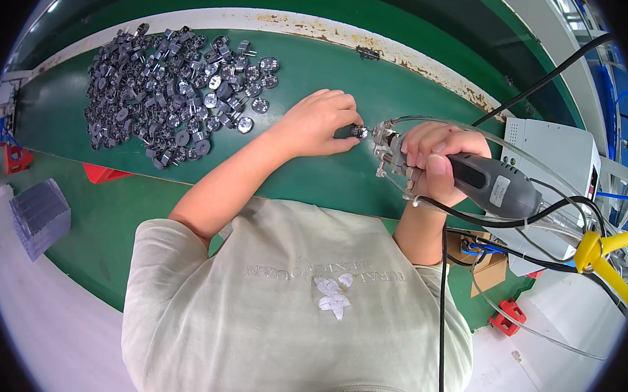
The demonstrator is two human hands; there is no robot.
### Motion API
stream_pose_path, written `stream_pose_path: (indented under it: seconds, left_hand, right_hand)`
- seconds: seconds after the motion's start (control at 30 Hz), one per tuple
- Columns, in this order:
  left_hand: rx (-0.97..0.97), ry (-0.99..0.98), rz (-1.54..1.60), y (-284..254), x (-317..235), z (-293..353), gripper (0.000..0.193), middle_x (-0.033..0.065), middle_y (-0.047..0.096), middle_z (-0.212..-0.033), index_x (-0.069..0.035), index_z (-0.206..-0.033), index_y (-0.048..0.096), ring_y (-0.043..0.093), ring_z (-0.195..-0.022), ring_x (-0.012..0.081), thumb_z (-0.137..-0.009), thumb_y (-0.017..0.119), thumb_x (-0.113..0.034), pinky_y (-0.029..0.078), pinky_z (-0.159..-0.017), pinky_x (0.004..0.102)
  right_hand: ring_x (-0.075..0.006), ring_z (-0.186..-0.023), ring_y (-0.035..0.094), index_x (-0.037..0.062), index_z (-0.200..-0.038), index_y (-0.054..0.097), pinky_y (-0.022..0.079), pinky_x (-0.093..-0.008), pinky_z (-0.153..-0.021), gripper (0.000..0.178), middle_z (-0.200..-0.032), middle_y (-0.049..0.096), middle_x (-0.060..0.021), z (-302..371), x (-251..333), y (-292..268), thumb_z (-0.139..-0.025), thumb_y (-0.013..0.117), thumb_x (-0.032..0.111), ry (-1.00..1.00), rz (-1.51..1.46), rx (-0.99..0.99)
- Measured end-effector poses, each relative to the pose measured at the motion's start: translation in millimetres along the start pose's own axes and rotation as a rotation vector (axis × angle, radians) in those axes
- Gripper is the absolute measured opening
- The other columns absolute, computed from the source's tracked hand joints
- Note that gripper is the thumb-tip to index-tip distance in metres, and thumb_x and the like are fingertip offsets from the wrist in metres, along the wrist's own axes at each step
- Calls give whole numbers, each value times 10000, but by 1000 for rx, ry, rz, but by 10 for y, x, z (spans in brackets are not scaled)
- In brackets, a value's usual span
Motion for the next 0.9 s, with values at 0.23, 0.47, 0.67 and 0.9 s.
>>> stream_pose_path:
  seconds: [0.23, 0.47, 0.67, 0.9]
  left_hand:
    - [26, 24, -18, -11, 22, -24, 224, 46, 623, -901, -88, -947, 732, 616, -922, 247, -790, 784, -240, 467, -827, 388]
    - [35, 2, -23, 1, -6, -3, 251, 43, 645, -932, -85, -971, 735, 628, -933, 239, -787, 794, -245, 461, -821, 379]
    - [13, -9, -21, 23, 26, 22, 252, 43, 642, -931, -98, -977, 738, 630, -940, 238, -786, 798, -252, 466, -842, 377]
    - [34, -14, 11, -1, 19, 28, 295, 44, 637, -939, -96, -1023, 732, 626, -935, 246, -773, 797, -237, 467, -855, 378]
  right_hand:
    - [-175, -614, 605, 3, -893, 534, 533, -335, -606, 234, -682, 630, -102, -62, -74, 116, -804, 725, -99, 55, 127, 16]
    - [-222, -606, 610, 17, -1061, 509, 545, -385, -588, 356, -682, 612, -99, -71, -48, 76, -833, 780, -25, -66, -85, -36]
    - [-261, -750, 650, 40, -1049, 527, 565, -424, -732, 440, -845, 643, -144, -196, 452, 163, -775, 864, 109, -180, 96, -3]
    - [-260, -790, 635, 14, -1041, 541, 538, -400, -739, 375, -847, 636, -155, -149, 605, 228, -756, 783, -11, 79, 138, 32]
Point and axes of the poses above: each hand's wrist, its own z-axis away from the middle knuckle, its own y-axis out of the palm, x = y × z, the point moved 1 cm from there along -z, towards the middle knuckle
